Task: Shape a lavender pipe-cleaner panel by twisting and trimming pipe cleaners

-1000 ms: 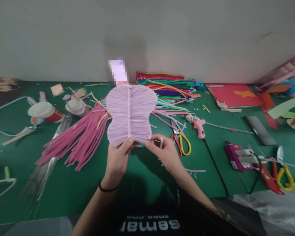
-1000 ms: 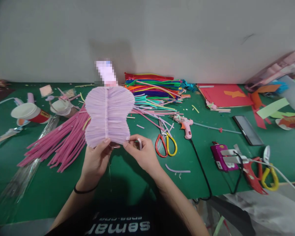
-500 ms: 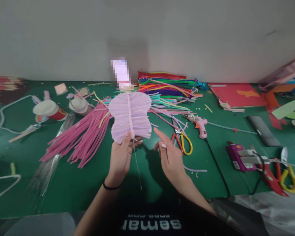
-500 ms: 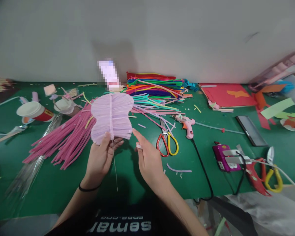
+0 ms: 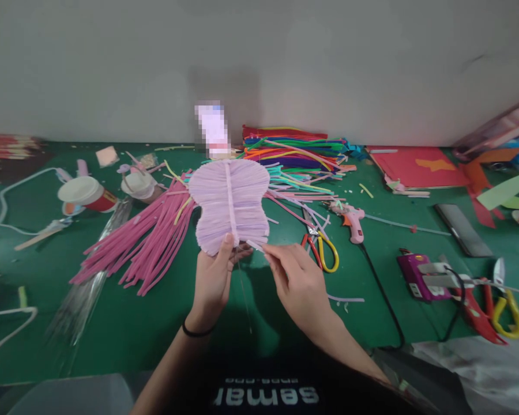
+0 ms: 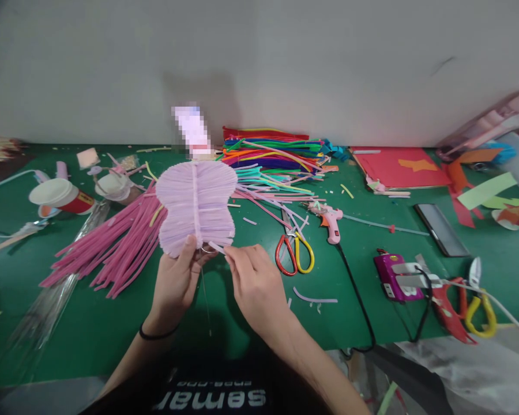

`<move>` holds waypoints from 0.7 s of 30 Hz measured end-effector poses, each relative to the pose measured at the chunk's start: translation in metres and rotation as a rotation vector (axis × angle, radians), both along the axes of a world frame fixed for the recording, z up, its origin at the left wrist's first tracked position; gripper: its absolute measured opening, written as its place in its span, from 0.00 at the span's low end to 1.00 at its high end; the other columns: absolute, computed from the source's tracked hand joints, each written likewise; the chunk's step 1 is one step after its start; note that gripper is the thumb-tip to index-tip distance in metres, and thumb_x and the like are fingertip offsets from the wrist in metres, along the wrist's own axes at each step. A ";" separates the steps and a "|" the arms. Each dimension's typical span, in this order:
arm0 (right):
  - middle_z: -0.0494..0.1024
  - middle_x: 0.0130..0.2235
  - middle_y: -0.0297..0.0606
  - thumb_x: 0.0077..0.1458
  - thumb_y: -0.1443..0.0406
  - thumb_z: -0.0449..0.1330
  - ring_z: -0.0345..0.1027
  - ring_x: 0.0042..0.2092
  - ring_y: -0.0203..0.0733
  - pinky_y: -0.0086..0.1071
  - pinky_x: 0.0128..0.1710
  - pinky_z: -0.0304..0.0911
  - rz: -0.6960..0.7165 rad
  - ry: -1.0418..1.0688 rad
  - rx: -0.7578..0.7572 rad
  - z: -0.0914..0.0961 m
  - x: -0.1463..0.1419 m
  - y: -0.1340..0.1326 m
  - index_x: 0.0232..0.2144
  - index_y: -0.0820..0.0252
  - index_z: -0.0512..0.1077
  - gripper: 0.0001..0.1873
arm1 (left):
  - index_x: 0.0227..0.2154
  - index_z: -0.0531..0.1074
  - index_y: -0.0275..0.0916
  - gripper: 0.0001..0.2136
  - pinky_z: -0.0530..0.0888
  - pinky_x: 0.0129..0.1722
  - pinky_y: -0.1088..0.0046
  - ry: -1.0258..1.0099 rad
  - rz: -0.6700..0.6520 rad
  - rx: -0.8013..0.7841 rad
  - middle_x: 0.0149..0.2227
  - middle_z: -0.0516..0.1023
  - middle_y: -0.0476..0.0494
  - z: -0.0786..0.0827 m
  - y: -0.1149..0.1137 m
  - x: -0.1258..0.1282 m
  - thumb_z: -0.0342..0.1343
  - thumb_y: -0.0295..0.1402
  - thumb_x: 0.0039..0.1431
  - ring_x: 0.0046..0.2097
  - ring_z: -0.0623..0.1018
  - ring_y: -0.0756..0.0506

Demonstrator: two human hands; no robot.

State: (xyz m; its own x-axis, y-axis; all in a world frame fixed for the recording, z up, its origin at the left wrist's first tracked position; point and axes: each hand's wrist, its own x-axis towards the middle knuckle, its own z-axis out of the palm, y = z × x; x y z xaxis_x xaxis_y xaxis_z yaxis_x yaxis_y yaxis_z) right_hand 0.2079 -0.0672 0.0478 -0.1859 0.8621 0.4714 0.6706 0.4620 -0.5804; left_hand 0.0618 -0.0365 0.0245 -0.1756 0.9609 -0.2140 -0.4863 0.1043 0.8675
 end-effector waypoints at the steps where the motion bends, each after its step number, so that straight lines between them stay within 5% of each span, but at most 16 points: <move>1: 0.77 0.37 0.42 0.62 0.72 0.52 0.69 0.40 0.43 0.37 0.41 0.66 0.005 0.015 0.000 0.000 -0.001 0.000 0.45 0.58 0.69 0.12 | 0.42 0.75 0.38 0.16 0.79 0.37 0.68 0.005 -0.001 -0.001 0.39 0.81 0.43 0.000 0.000 0.000 0.63 0.40 0.53 0.36 0.81 0.45; 9: 0.80 0.38 0.41 0.61 0.70 0.54 0.73 0.39 0.43 0.36 0.40 0.67 -0.011 0.008 -0.044 -0.003 -0.006 0.002 0.42 0.57 0.74 0.10 | 0.42 0.76 0.40 0.15 0.79 0.37 0.67 0.002 0.007 0.008 0.40 0.81 0.43 0.001 -0.001 0.002 0.63 0.39 0.52 0.39 0.81 0.44; 21: 0.80 0.39 0.36 0.61 0.66 0.56 0.74 0.40 0.40 0.33 0.41 0.69 -0.014 0.296 -0.167 -0.003 -0.006 0.005 0.41 0.54 0.76 0.10 | 0.44 0.74 0.39 0.16 0.79 0.32 0.72 -0.025 -0.012 0.006 0.42 0.81 0.42 0.002 0.001 0.001 0.63 0.38 0.53 0.37 0.81 0.46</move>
